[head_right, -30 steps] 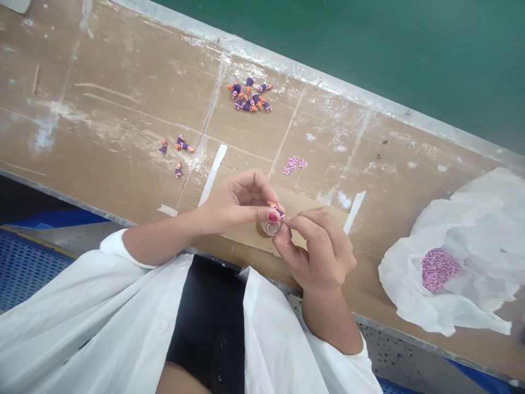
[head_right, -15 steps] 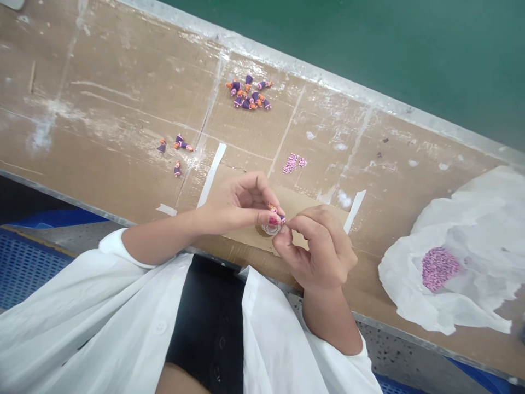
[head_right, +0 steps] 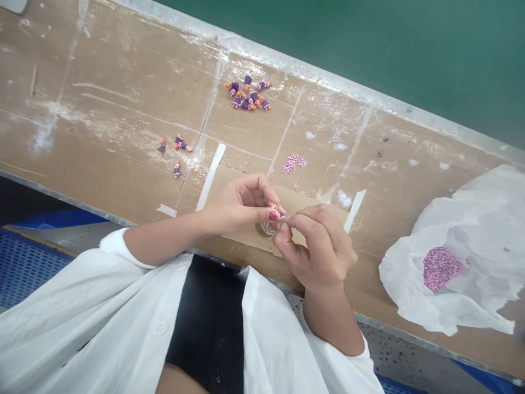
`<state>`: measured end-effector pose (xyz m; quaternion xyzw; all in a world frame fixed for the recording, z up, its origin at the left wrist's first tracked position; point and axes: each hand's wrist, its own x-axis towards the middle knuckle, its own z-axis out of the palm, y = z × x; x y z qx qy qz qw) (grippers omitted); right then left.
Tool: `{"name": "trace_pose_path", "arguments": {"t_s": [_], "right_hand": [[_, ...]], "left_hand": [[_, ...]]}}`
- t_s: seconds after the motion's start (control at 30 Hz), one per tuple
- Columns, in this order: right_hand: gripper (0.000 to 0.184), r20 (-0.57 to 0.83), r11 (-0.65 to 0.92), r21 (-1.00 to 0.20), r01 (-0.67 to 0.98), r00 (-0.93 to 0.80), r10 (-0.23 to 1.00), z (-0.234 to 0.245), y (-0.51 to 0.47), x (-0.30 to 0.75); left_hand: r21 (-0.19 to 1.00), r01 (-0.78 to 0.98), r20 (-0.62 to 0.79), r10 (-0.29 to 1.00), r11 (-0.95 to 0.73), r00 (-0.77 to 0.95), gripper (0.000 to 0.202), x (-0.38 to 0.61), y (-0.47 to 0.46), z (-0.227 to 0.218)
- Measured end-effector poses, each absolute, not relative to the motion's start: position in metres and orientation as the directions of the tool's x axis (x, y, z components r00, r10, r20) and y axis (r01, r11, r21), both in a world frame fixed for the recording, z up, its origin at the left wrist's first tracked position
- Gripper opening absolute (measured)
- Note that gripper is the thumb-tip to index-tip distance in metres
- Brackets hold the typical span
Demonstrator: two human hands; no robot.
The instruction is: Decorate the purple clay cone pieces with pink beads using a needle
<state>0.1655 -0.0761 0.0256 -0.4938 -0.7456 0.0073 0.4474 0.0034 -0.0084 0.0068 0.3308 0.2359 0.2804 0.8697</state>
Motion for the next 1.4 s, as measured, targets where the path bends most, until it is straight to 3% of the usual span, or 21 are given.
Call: {"name": "trace_pose_path", "arguments": {"t_s": [0.33,0.57,0.77,1.4], "right_hand": [[0.026,0.643,0.513,-0.461,0.724,-0.126,0.755,0.032,-0.078,0.168],[0.028,0.639,0.516,-0.559,0.649,-0.06,0.767,0.031,-0.081,0.176],[0.03,0.687,0.475,-0.563,0.676,0.063,0.724,0.025,-0.081,0.181],[0.029,0.7,0.556,-0.497,0.666,-0.071,0.71,0.03,-0.078,0.169]], "left_hand": [[0.64,-0.352,-0.25,0.618,0.683,0.745,0.053,0.004,-0.009,0.005],[0.658,-0.431,-0.109,0.645,0.617,0.756,0.045,0.004,-0.006,0.001],[0.695,-0.487,-0.003,0.68,0.528,0.733,0.035,0.006,-0.004,0.003],[0.679,-0.535,0.036,0.706,0.502,0.707,0.024,0.006,-0.006,0.004]]}}
